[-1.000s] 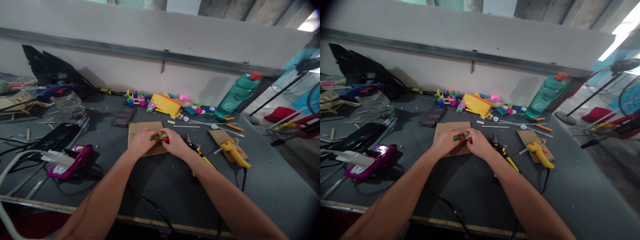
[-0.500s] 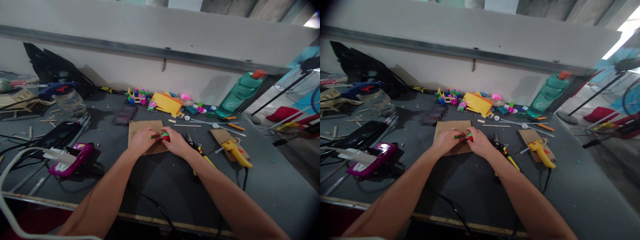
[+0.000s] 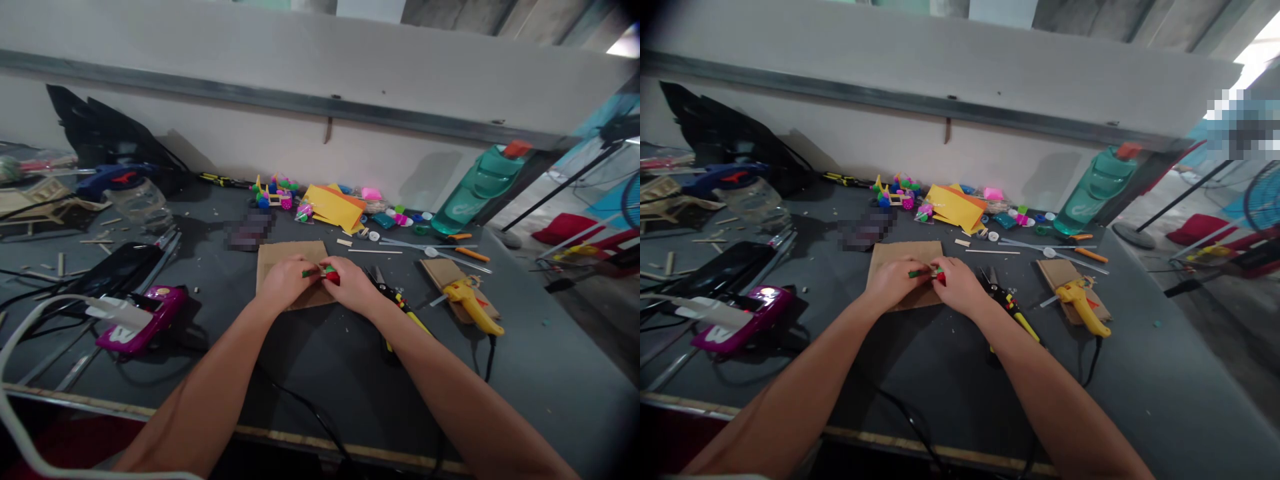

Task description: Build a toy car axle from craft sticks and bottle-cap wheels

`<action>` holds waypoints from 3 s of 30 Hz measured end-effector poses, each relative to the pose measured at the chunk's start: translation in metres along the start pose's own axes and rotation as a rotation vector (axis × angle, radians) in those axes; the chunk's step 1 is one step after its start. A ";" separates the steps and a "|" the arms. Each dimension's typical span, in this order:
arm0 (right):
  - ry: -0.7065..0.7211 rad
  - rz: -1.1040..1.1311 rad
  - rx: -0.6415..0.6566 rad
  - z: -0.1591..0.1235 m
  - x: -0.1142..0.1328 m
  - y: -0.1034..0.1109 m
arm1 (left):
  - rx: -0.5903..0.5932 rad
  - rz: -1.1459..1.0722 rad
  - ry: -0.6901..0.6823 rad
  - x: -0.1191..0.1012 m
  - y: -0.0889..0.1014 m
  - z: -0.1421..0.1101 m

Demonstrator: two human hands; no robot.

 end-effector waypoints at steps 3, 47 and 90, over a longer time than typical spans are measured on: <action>0.000 -0.022 -0.037 0.000 0.001 0.000 | -0.004 -0.025 -0.008 0.000 -0.001 0.000; -0.085 0.045 -0.050 -0.054 0.024 0.018 | 0.272 -0.026 -0.006 -0.064 0.030 -0.025; -0.122 0.042 -0.032 -0.006 -0.007 -0.003 | 0.068 -0.114 0.130 -0.006 -0.006 -0.007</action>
Point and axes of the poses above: each hand's wrist, its own z-axis towards the middle knuckle, its own y-axis out of the back of the hand, x = y × z, the point moved 2 cm from there along z, towards the middle knuckle, and after that the axes turned 8 degrees about -y, right-handed, at the moved point
